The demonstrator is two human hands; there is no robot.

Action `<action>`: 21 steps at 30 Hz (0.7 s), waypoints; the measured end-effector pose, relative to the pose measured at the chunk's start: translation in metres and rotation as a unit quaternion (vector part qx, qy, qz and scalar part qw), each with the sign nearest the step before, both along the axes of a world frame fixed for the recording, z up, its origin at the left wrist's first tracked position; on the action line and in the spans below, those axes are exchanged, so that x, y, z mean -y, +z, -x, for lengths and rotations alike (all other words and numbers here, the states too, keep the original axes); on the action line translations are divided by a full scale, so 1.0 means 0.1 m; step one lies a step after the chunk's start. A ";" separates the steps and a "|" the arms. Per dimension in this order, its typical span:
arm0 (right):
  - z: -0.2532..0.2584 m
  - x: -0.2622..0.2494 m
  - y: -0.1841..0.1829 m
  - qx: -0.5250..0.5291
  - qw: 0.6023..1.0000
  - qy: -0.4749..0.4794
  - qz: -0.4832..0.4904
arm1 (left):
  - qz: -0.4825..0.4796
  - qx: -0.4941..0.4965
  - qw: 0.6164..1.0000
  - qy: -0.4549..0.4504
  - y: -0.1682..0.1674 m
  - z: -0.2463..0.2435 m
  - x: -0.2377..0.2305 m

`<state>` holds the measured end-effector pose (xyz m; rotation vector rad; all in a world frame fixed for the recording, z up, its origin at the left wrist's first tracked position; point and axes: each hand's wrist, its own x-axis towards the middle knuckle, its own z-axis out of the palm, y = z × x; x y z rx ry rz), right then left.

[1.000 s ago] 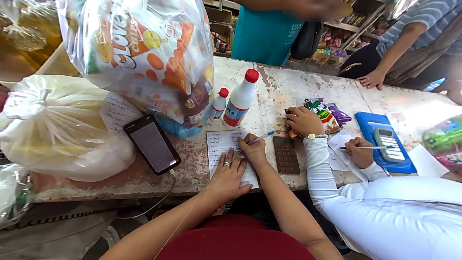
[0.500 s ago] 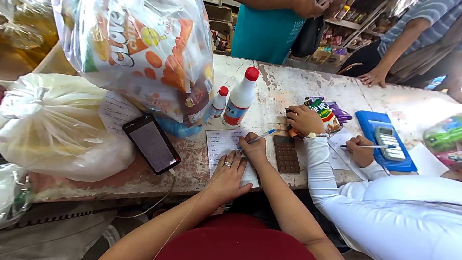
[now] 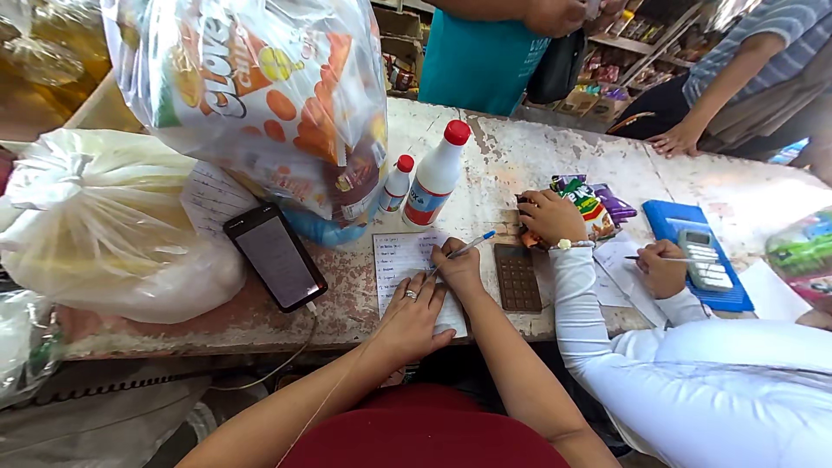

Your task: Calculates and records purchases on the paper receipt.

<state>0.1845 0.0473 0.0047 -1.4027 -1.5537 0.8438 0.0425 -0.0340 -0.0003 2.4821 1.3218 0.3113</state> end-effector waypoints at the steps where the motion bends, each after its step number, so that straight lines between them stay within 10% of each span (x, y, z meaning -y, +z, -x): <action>1: 0.00 0.00 0.00 -0.001 1.000 -0.002 -0.001 | -0.002 0.001 1.000 0.000 0.00 0.00 0.00; 21: 0.00 -0.05 -0.02 0.028 0.999 -0.004 -0.018 | -0.007 0.001 1.000 0.001 0.00 0.00 0.00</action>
